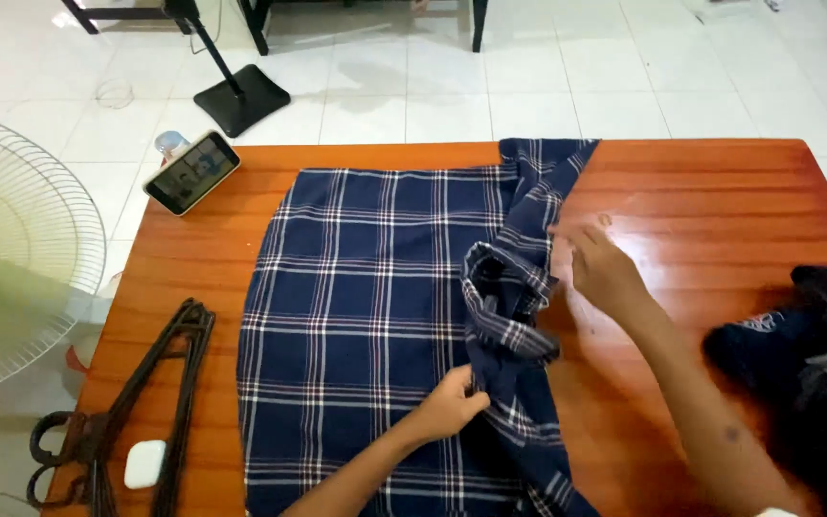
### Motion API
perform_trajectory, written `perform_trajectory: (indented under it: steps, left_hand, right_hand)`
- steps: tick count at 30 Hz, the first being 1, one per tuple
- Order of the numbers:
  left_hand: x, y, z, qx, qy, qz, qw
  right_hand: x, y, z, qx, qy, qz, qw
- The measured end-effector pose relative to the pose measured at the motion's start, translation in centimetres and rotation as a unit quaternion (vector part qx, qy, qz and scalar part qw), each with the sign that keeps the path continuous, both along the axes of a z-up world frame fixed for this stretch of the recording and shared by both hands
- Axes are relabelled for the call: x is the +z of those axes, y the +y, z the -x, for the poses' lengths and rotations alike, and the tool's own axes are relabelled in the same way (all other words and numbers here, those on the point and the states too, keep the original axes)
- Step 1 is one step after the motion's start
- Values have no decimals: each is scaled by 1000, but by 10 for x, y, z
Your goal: Smoothing a plaid shirt on a table, placing it on a hanger, and buttoning the top buttons.
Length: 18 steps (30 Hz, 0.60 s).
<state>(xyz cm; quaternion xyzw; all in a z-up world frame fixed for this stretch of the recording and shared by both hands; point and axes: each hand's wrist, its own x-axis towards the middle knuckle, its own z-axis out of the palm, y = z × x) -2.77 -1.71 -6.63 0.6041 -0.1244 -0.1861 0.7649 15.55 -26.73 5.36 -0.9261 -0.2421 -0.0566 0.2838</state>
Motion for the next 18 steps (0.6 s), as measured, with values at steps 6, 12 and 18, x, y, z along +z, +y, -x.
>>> perform_trajectory:
  steps: [6, 12, 18]
  left_hand:
    - [-35, -6, 5, -10, 113, 77, 991]
    - [31, 5, 3, -47, 148, 146, 977]
    - [105, 23, -34, -8, -42, -257, 965]
  right_hand:
    - [6, 38, -76, 31, -252, 173, 952]
    - [-9, 28, -121, 20, -124, 304, 944]
    - [40, -29, -123, -32, -186, 223, 956]
